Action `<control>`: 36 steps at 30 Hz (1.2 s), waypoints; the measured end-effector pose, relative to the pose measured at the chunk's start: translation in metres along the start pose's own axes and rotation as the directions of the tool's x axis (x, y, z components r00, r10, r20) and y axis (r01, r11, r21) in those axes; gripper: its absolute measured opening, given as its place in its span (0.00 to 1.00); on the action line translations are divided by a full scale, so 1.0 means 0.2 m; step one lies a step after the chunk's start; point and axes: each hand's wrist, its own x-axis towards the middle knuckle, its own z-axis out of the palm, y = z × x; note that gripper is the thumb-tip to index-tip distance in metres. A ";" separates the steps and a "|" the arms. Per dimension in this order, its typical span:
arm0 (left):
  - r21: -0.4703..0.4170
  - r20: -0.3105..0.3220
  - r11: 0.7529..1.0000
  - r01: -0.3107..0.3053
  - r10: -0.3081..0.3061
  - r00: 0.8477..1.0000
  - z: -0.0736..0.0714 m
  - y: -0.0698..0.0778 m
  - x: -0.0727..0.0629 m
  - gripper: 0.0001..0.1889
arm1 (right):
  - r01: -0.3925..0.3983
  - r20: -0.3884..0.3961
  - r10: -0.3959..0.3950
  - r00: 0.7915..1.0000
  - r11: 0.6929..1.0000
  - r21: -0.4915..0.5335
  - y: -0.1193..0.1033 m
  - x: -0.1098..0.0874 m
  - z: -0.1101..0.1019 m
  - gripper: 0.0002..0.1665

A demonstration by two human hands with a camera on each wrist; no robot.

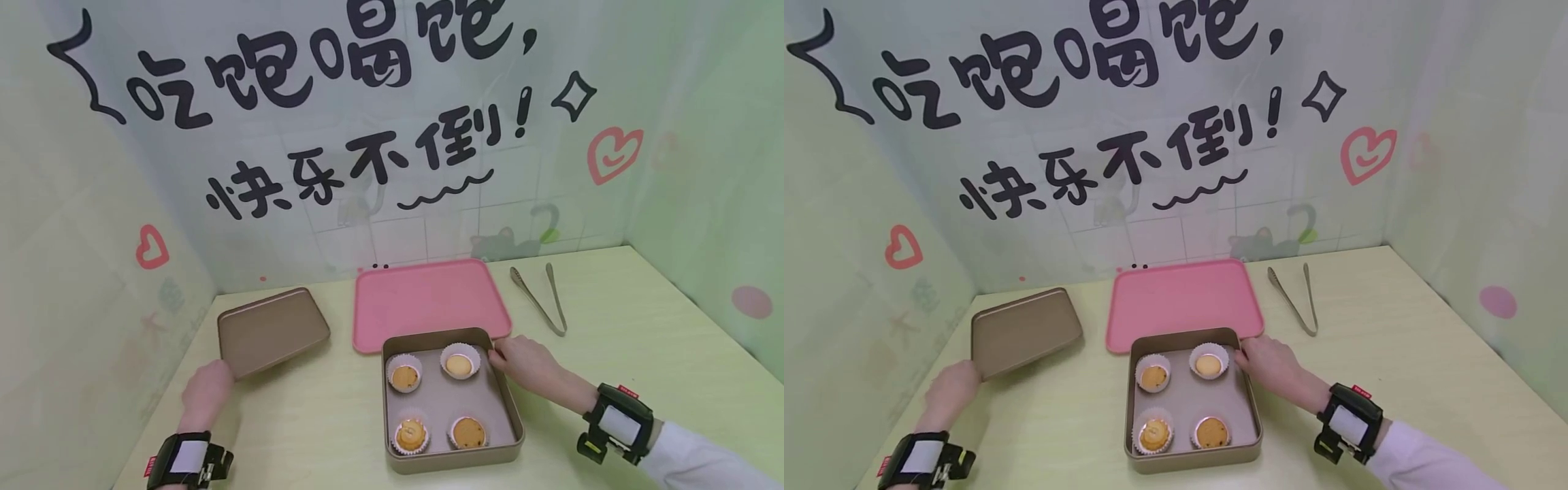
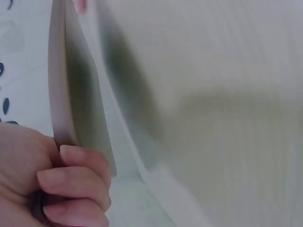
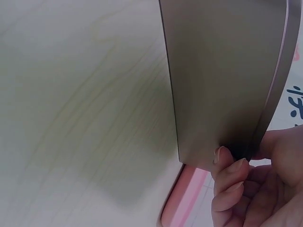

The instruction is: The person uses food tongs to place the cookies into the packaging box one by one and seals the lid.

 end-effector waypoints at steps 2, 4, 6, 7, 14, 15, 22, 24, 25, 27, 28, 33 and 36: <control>-0.010 -0.029 0.999 -0.035 0.035 0.999 -0.01 0.07 -0.01 0.11 | -0.005 0.003 0.005 1.000 1.000 0.005 0.00 0.00 0.00 0.19; -0.028 -0.052 0.998 -0.063 0.061 0.997 -0.02 0.16 -0.02 0.11 | -0.011 0.004 0.011 1.000 1.000 0.009 0.00 0.00 0.00 0.19; -0.035 -0.075 0.995 -0.095 0.092 0.993 -0.02 0.25 -0.03 0.10 | -0.016 0.002 0.016 1.000 1.000 0.017 0.00 0.00 0.00 0.19; -0.036 -0.086 0.993 -0.110 0.107 0.991 -0.02 0.31 -0.03 0.10 | -0.018 0.001 0.018 1.000 1.000 0.020 0.01 0.00 0.00 0.19; -0.040 -0.117 0.979 -0.200 0.194 0.974 0.02 0.68 -0.05 0.10 | -0.004 -0.008 0.004 1.000 1.000 0.026 0.01 0.00 0.02 0.18; -0.044 -0.126 0.976 -0.215 0.208 0.970 0.03 0.73 -0.06 0.10 | -0.001 -0.011 0.002 1.000 1.000 0.026 0.01 0.00 0.02 0.18; -0.051 -0.162 0.937 -0.347 0.335 0.928 0.09 0.98 -0.12 0.10 | 0.003 0.006 -0.003 1.000 0.996 0.092 0.01 0.01 0.00 0.17; -0.036 -0.164 0.923 -0.382 0.372 0.914 0.10 1.02 -0.14 0.10 | -0.008 0.023 0.005 1.000 0.988 0.151 0.01 0.02 -0.03 0.17; -0.024 -0.165 0.918 -0.397 0.388 0.907 0.11 1.03 -0.14 0.10 | -0.016 0.025 0.011 1.000 0.983 0.181 0.02 0.03 -0.04 0.16; -0.009 -0.166 0.909 -0.417 0.410 0.897 0.11 1.05 -0.16 0.10 | -0.045 0.018 0.041 0.999 0.964 0.264 0.04 0.07 -0.08 0.17; -0.010 -0.168 0.906 -0.422 0.415 0.894 0.12 1.06 -0.17 0.10 | -0.067 0.013 0.066 0.998 0.945 0.319 0.05 0.09 -0.10 0.20; -0.014 -0.191 0.896 -0.445 0.434 0.880 0.13 1.08 -0.20 0.11 | -0.199 0.099 0.185 0.978 0.671 0.714 0.09 0.20 -0.15 0.29; -0.040 -0.205 0.888 -0.458 0.441 0.874 0.14 1.08 -0.22 0.12 | -0.277 0.205 0.198 0.959 0.477 0.834 0.11 0.23 -0.16 0.25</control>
